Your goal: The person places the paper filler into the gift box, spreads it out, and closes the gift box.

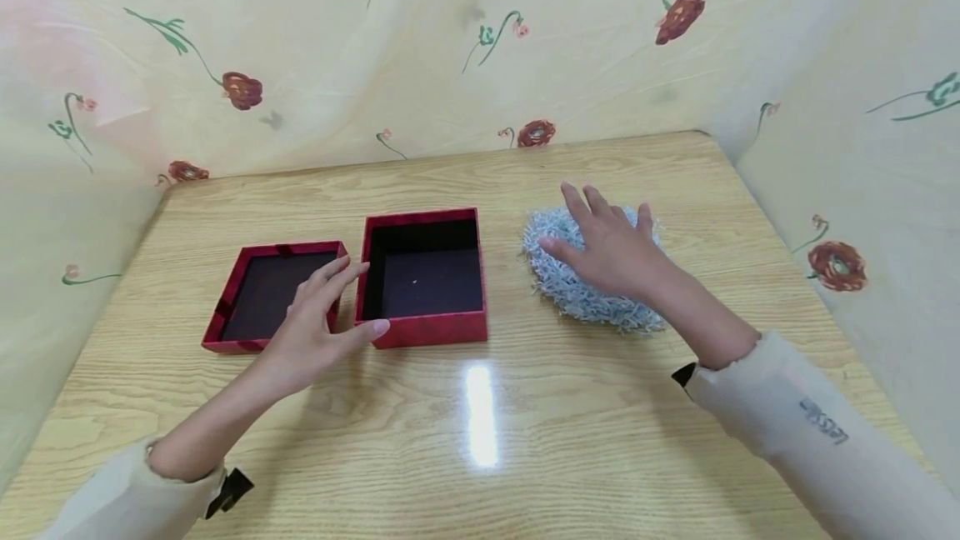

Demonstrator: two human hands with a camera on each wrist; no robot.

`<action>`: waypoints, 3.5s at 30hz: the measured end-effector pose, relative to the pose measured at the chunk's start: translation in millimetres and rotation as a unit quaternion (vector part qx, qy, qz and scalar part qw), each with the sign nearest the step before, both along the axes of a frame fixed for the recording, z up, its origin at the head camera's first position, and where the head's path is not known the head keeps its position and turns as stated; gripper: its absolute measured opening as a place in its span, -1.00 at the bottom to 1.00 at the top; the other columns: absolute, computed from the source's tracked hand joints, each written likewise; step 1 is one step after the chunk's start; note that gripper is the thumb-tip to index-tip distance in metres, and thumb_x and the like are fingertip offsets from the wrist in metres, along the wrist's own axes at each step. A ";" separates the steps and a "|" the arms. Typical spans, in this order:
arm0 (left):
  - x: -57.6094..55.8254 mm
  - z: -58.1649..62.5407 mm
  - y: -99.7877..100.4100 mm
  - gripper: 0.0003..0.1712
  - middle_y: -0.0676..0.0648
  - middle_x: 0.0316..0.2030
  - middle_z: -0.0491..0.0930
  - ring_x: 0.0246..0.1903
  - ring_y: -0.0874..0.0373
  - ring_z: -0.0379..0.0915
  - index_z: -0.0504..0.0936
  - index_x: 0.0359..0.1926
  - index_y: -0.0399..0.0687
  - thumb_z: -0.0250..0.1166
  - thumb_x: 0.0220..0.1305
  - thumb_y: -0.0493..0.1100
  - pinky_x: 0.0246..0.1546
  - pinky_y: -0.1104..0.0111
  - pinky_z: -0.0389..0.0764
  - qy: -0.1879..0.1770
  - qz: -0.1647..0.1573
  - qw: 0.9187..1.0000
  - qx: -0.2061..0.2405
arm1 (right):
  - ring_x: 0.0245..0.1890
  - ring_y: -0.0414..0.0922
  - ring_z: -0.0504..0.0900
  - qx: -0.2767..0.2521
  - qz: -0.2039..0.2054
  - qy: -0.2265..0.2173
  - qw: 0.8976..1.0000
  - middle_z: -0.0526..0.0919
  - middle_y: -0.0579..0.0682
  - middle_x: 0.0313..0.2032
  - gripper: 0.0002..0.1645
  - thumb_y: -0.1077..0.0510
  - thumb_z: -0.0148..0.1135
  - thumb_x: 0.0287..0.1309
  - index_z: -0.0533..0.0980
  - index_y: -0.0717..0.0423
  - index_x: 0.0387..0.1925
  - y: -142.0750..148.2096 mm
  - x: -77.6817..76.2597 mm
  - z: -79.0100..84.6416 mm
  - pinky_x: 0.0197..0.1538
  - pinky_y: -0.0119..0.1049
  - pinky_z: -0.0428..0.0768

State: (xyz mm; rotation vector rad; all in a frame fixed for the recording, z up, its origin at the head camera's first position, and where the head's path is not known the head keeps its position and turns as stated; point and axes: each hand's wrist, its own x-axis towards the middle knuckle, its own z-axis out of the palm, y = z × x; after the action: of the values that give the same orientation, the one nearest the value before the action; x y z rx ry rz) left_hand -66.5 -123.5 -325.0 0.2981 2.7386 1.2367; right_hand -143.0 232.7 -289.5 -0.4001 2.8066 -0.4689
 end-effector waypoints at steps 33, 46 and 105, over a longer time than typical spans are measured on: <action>-4.8 -13.7 2.1 -0.17 -0.11 0.35 0.17 0.22 -0.16 0.27 0.22 0.41 0.12 0.41 0.17 -0.07 0.08 0.03 0.52 -0.091 0.023 0.990 0.104 | 0.33 0.54 -0.24 -0.062 -0.007 -0.042 0.997 -0.19 0.44 0.42 0.16 -0.22 0.19 0.24 -0.31 0.07 0.51 34.3 -23.4 -20.5 0.08 0.56 -0.10; -6.6 -14.2 2.5 -0.19 -0.10 0.35 0.16 0.27 -0.14 0.21 0.22 0.39 0.16 0.41 0.18 -0.07 0.20 0.01 0.40 -0.110 0.032 0.985 0.129 | 0.39 0.44 -0.24 -0.096 0.012 -0.082 0.992 -0.16 0.44 0.42 0.28 -0.12 0.37 0.10 -0.29 0.12 0.51 43.6 -35.0 -34.4 0.22 0.46 -0.07; -10.5 -5.6 1.9 -0.18 -0.07 0.36 0.10 0.25 -0.23 0.27 0.20 0.37 0.27 0.42 0.17 -0.08 0.12 0.06 0.49 -0.140 0.039 0.980 0.136 | 0.05 0.39 0.43 -0.041 0.053 0.014 0.998 0.43 0.45 0.09 -0.16 0.34 0.44 -0.09 0.30 0.44 0.26 57.6 -43.0 -59.0 0.00 0.23 0.47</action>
State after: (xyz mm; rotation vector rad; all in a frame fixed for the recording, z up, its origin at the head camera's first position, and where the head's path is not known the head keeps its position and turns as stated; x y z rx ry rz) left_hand -77.0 -121.6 -330.6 0.0365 2.3665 1.5443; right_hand -186.0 290.3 -348.5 -0.5742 2.7821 -0.5613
